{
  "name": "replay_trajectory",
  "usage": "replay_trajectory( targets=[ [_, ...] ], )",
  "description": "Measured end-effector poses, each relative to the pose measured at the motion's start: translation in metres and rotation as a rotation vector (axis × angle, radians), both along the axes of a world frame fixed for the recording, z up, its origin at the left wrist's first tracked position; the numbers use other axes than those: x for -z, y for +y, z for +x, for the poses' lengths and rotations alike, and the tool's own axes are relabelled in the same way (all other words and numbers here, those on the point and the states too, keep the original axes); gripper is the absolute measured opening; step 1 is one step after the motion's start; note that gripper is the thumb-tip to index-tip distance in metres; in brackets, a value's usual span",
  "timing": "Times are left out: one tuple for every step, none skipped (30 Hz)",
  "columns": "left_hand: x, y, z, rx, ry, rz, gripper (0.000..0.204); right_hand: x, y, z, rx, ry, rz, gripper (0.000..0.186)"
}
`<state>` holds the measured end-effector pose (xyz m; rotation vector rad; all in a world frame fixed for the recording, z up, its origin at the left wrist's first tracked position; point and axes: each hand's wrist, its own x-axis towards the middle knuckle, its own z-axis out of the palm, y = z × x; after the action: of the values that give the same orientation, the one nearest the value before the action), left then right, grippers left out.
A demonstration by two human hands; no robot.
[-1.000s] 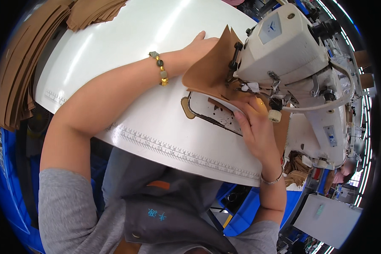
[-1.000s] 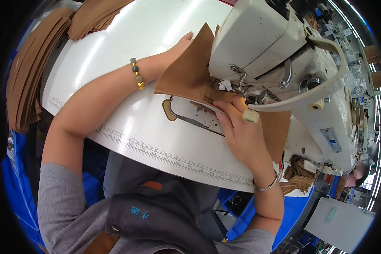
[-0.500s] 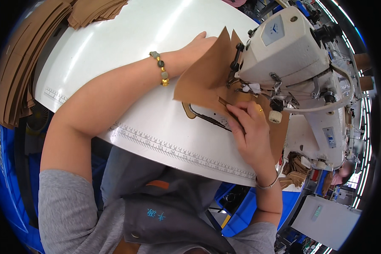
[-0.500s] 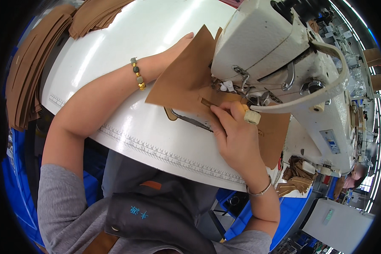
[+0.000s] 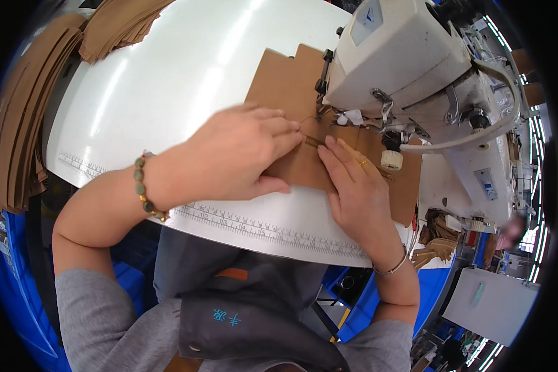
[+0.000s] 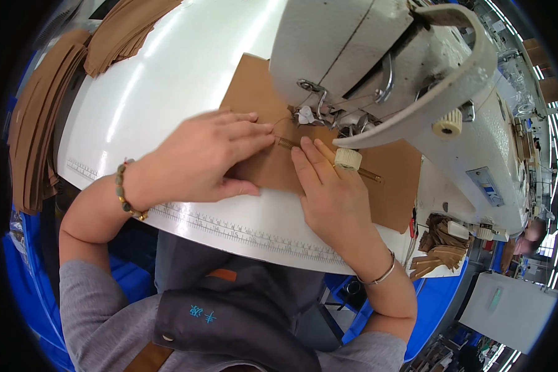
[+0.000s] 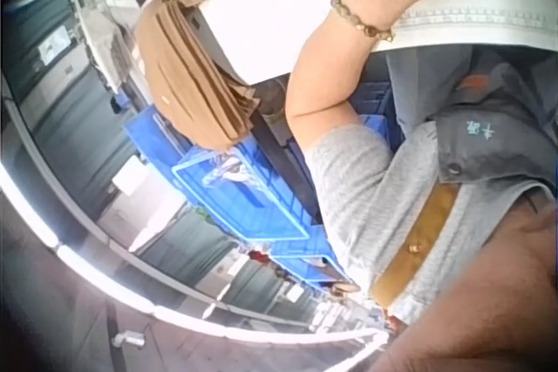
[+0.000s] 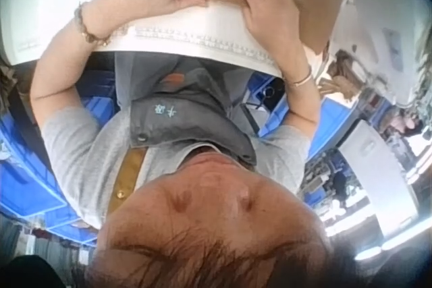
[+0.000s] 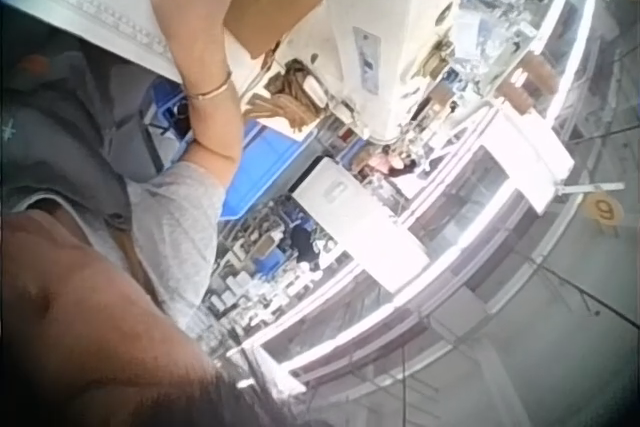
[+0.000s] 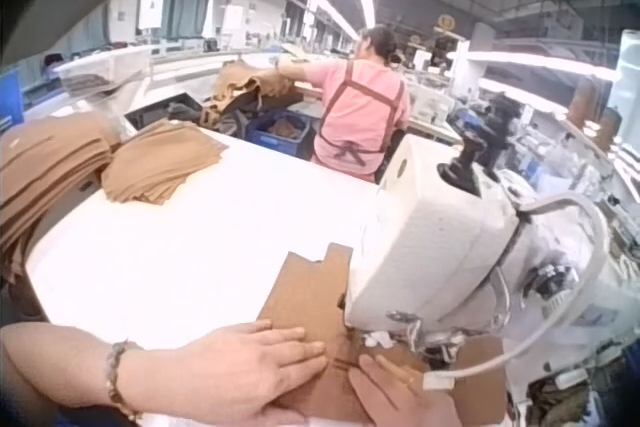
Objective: Sewing a zipper into a leather piece and assembling leather pouches at a sewing station.
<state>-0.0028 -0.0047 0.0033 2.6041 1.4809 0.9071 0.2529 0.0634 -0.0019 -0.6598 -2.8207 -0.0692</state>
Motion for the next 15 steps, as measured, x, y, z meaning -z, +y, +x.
replay_trajectory(
  targets=[
    [0.003, -0.003, 0.006, -0.02, 0.055, -0.02, 0.048, -0.001, 0.001, 0.001, -0.011, -0.044, 0.038, 0.054],
    [0.005, -0.004, 0.01, -0.047, 0.156, -0.11, 0.053, -0.004, 0.002, 0.002, -0.009, -0.047, 0.036, 0.054],
    [0.005, -0.001, 0.009, -0.042, 0.149, -0.104, 0.044, -0.007, 0.004, 0.003, -0.022, -0.015, 0.011, 0.05],
    [0.005, 0.003, 0.008, -0.038, 0.114, -0.049, 0.044, -0.01, 0.006, 0.004, -0.037, 0.019, -0.013, 0.046],
    [0.004, 0.007, 0.007, -0.044, 0.097, -0.141, 0.038, -0.015, 0.007, 0.007, -0.04, 0.02, -0.012, 0.046],
    [0.002, 0.011, 0.006, -0.044, 0.077, -0.237, 0.032, -0.023, 0.006, 0.011, 0.135, -0.061, -0.084, 0.041],
    [-0.001, 0.015, 0.002, -0.051, 0.074, -0.237, 0.032, -0.028, 0.007, 0.014, 0.302, -0.149, -0.156, 0.035],
    [-0.003, 0.02, -0.001, -0.049, 0.045, -0.263, 0.027, -0.034, 0.009, 0.017, 0.307, -0.149, -0.16, 0.035],
    [-0.005, 0.022, -0.003, -0.05, 0.013, -0.291, 0.023, -0.04, 0.013, 0.019, 0.283, -0.112, -0.203, 0.033],
    [-0.006, 0.022, -0.002, -0.048, 0.013, -0.29, 0.023, -0.043, 0.016, 0.021, 0.319, -0.11, -0.249, 0.031],
    [-0.007, 0.022, -0.002, -0.055, 0.012, -0.314, 0.024, -0.046, 0.016, 0.023, 0.259, -0.073, -0.244, 0.031],
    [-0.007, 0.022, -0.002, -0.063, 0.012, -0.337, 0.024, -0.047, 0.015, 0.025, 0.306, -0.149, -0.259, 0.032],
    [-0.006, 0.021, -0.002, -0.064, 0.012, -0.336, 0.024, -0.046, 0.013, 0.026, 0.349, -0.218, -0.264, 0.032],
    [-0.004, 0.019, -0.002, -0.072, 0.034, -0.366, 0.028, -0.043, 0.01, 0.027, 0.353, -0.225, -0.272, 0.032],
    [-0.001, 0.016, -0.001, -0.061, 0.016, -0.332, 0.031, -0.038, 0.005, 0.028, 0.288, -0.188, -0.217, 0.037]
  ],
)
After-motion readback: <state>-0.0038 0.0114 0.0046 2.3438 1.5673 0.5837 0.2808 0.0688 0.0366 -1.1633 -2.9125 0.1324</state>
